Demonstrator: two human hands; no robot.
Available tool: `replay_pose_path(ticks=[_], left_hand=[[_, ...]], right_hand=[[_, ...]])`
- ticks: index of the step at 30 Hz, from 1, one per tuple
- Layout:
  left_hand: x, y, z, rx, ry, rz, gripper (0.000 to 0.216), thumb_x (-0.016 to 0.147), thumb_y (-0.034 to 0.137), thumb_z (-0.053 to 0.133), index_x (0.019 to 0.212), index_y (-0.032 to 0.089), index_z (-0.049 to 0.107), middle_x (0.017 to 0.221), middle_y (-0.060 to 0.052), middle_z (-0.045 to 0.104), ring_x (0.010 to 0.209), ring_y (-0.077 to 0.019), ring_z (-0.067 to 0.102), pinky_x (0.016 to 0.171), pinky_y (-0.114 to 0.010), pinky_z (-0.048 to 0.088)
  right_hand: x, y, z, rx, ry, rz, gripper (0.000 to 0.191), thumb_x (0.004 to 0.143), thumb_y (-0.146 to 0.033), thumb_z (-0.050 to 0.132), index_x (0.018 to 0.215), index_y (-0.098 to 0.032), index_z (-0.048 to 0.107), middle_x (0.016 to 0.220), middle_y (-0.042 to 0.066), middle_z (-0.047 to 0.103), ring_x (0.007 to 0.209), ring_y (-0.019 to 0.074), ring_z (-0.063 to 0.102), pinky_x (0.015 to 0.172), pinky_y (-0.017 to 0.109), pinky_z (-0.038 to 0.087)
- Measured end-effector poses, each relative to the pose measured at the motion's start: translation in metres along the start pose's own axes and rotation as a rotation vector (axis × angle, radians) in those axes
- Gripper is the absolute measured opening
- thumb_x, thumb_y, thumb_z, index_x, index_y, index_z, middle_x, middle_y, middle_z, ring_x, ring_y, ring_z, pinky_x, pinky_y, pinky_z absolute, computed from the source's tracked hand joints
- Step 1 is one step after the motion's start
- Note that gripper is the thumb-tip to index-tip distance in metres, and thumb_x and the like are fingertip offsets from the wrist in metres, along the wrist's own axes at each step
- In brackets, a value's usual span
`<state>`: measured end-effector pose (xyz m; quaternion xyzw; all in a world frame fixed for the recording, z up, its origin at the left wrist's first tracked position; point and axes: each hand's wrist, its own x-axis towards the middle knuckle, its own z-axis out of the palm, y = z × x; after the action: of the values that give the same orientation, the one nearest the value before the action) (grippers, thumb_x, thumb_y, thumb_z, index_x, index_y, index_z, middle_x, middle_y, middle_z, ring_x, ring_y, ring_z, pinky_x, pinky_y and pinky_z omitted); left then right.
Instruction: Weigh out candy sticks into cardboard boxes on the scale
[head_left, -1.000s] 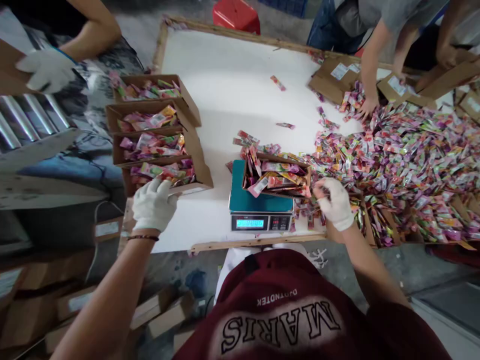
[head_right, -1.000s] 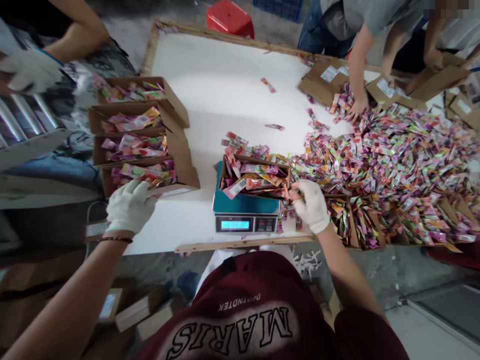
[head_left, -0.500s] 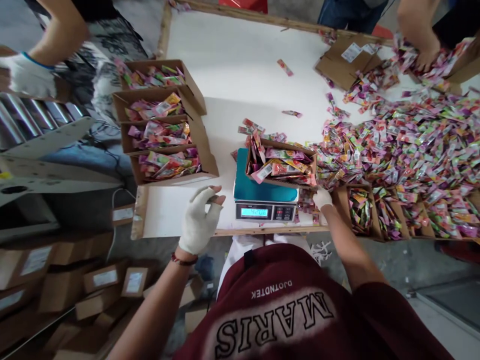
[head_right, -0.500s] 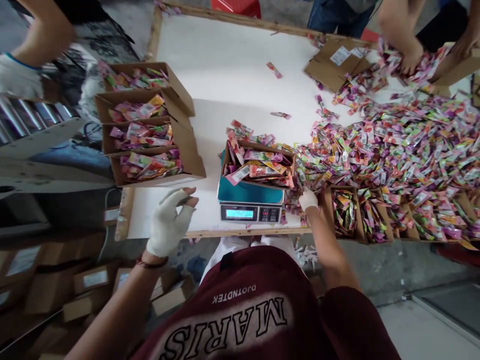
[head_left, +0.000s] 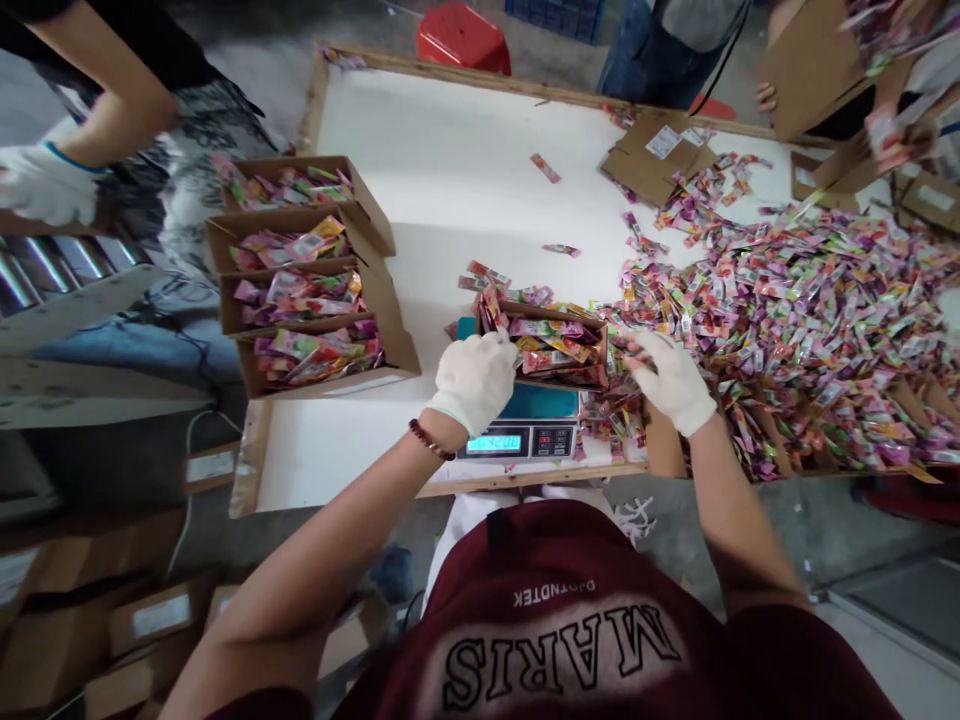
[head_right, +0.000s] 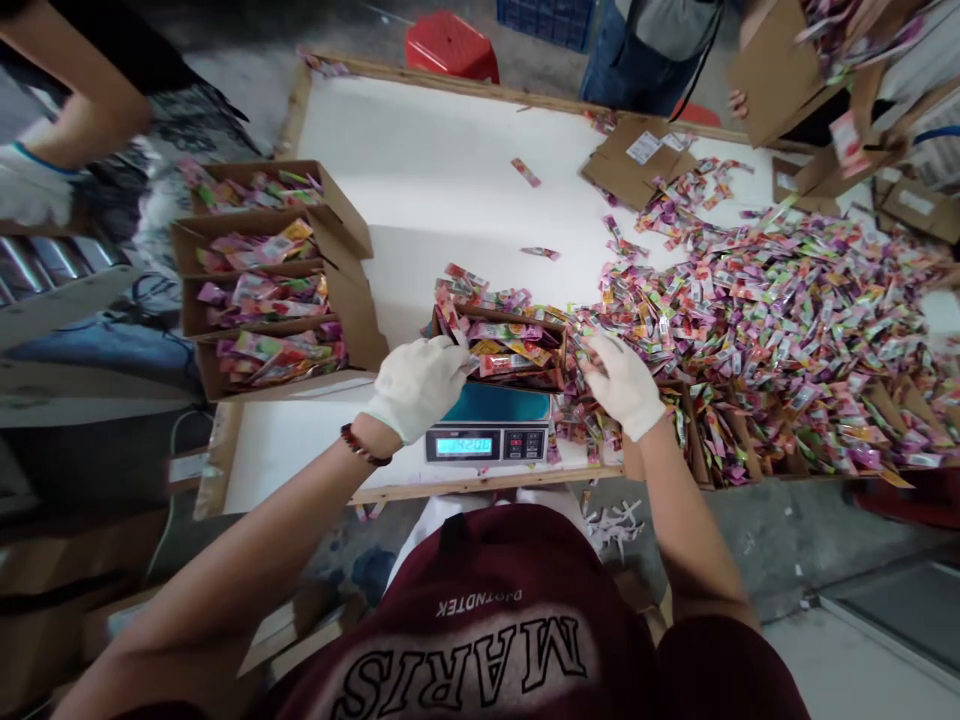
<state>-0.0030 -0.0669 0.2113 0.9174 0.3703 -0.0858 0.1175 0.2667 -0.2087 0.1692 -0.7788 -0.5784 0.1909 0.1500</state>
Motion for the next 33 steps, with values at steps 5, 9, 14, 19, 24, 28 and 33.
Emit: replay_pose_path(ticks=[5, 9, 14, 19, 24, 28, 33], left_hand=[[-0.026, -0.005, -0.023, -0.062, 0.207, 0.086, 0.026, 0.099, 0.025, 0.048, 0.097, 0.016, 0.073, 0.097, -0.012, 0.073, 0.092, -0.0284, 0.071, 0.078, -0.039, 0.052], [-0.031, 0.000, -0.032, -0.316, 0.453, 0.251, 0.021, 0.099, 0.025, 0.051, 0.095, 0.019, 0.071, 0.102, -0.008, 0.073, 0.094, -0.0231, 0.071, 0.085, -0.036, 0.057], [-0.031, -0.005, -0.020, -0.585, 0.607, 0.196, 0.017, 0.098, 0.029, 0.058, 0.103, 0.018, 0.070, 0.116, -0.010, 0.073, 0.104, -0.0225, 0.071, 0.092, -0.038, 0.058], [-0.048, -0.025, 0.002, -0.698, 0.507, 0.066, 0.018, 0.096, 0.033, 0.060, 0.098, 0.019, 0.070, 0.114, -0.011, 0.074, 0.111, -0.0242, 0.070, 0.100, -0.040, 0.057], [-0.072, -0.048, 0.028, -0.720, 0.499, -0.053, 0.021, 0.096, 0.036, 0.058, 0.095, 0.019, 0.071, 0.110, -0.010, 0.075, 0.106, -0.0238, 0.070, 0.098, -0.040, 0.057], [-0.090, -0.063, 0.046, -0.741, 0.508, -0.136, 0.020, 0.095, 0.034, 0.058, 0.094, 0.018, 0.070, 0.109, -0.011, 0.075, 0.106, -0.0240, 0.070, 0.096, -0.039, 0.058], [-0.107, -0.075, 0.055, -0.733, 0.506, -0.194, 0.019, 0.095, 0.033, 0.059, 0.098, 0.018, 0.070, 0.112, -0.011, 0.074, 0.107, -0.0236, 0.070, 0.095, -0.038, 0.058]], right_hand=[[0.030, -0.088, 0.008, 0.045, 0.082, -0.589, 0.054, 0.088, -0.024, 0.063, 0.141, -0.020, 0.058, 0.142, 0.015, 0.058, 0.131, 0.0311, 0.054, 0.110, 0.051, 0.047], [0.035, -0.119, 0.010, -0.072, 0.058, -0.646, 0.042, 0.090, -0.027, 0.059, 0.131, -0.015, 0.063, 0.116, 0.014, 0.068, 0.112, 0.0310, 0.059, 0.107, 0.051, 0.044], [0.061, -0.100, 0.006, -0.258, -0.016, -0.300, 0.032, 0.097, -0.014, 0.041, 0.115, -0.018, 0.068, 0.108, 0.012, 0.068, 0.095, 0.0259, 0.062, 0.085, 0.038, 0.047], [0.098, -0.095, 0.032, -0.419, -0.257, -0.145, 0.026, 0.094, -0.014, 0.053, 0.113, -0.019, 0.070, 0.116, 0.013, 0.068, 0.097, 0.0258, 0.067, 0.082, 0.035, 0.047], [0.090, -0.075, 0.026, -0.167, 0.010, -0.194, 0.021, 0.094, -0.019, 0.055, 0.108, -0.017, 0.071, 0.114, 0.012, 0.070, 0.108, 0.0256, 0.064, 0.093, 0.035, 0.049], [0.065, -0.043, -0.008, 0.020, 0.300, -0.240, 0.024, 0.097, -0.023, 0.048, 0.112, -0.019, 0.066, 0.115, 0.012, 0.067, 0.112, 0.0251, 0.062, 0.102, 0.040, 0.050], [0.042, 0.001, -0.040, -0.101, 0.465, 0.007, 0.030, 0.099, -0.035, 0.049, 0.122, -0.019, 0.060, 0.114, 0.015, 0.067, 0.110, 0.0297, 0.062, 0.102, 0.049, 0.050]])
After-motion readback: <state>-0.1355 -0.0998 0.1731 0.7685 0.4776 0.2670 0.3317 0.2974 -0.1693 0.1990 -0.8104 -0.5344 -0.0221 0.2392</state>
